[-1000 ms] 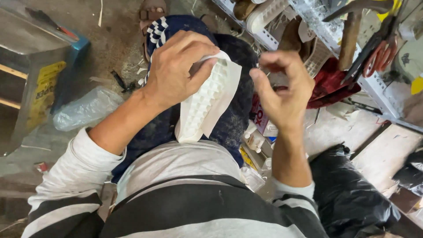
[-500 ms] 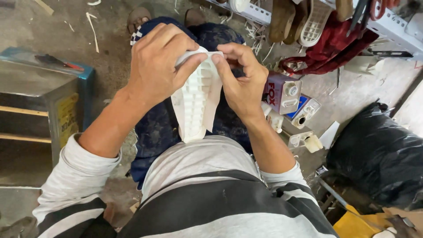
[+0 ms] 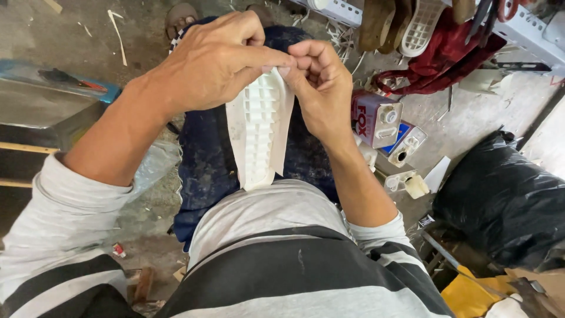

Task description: The person sits on the floor and applies a pink adhesive strip to the sole of a white shoe. They then pick up a shoe upper with green and red stripes and use a knife to trim the edges of the sole.

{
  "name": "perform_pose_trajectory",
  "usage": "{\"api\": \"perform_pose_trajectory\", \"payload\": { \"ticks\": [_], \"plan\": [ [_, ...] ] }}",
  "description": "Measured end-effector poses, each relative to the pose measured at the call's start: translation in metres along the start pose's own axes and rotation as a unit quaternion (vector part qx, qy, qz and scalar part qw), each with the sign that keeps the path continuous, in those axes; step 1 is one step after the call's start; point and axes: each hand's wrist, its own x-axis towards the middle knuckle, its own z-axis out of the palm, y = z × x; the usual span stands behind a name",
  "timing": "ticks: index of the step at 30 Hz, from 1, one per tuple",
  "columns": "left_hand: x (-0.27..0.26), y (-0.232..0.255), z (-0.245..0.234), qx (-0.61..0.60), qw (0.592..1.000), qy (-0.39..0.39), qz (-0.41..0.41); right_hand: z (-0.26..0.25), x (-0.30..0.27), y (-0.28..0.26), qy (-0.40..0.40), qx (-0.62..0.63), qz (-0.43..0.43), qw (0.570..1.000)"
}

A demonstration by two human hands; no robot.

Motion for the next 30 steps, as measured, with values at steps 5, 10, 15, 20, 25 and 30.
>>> {"api": "perform_pose_trajectory", "payload": {
  "ticks": [5,10,15,20,25,30],
  "plan": [
    [-0.005,-0.004,0.005,-0.010,1.000,0.025,-0.012,-0.001,-0.023,-0.015,0.059,-0.160,-0.128,0.977],
    [-0.008,-0.001,0.006,-0.020,0.997,0.075,0.025,0.011,-0.050,-0.015,0.046,-0.364,-0.244,0.898],
    [-0.022,-0.001,0.015,-0.041,0.995,0.084,-0.028,0.025,-0.043,-0.007,0.073,-0.385,-0.243,0.887],
    [-0.029,0.013,0.005,-0.112,0.988,0.053,-0.093,0.031,-0.039,0.001,0.058,-0.382,-0.232,0.893],
    [-0.036,0.025,-0.010,-0.176,0.978,0.017,-0.109,0.035,-0.042,0.012,0.046,-0.379,-0.226,0.896],
    [-0.040,0.035,-0.006,-0.302,0.932,0.114,-0.165,0.038,-0.038,0.003,0.045,-0.340,-0.243,0.908]
  ]
}}
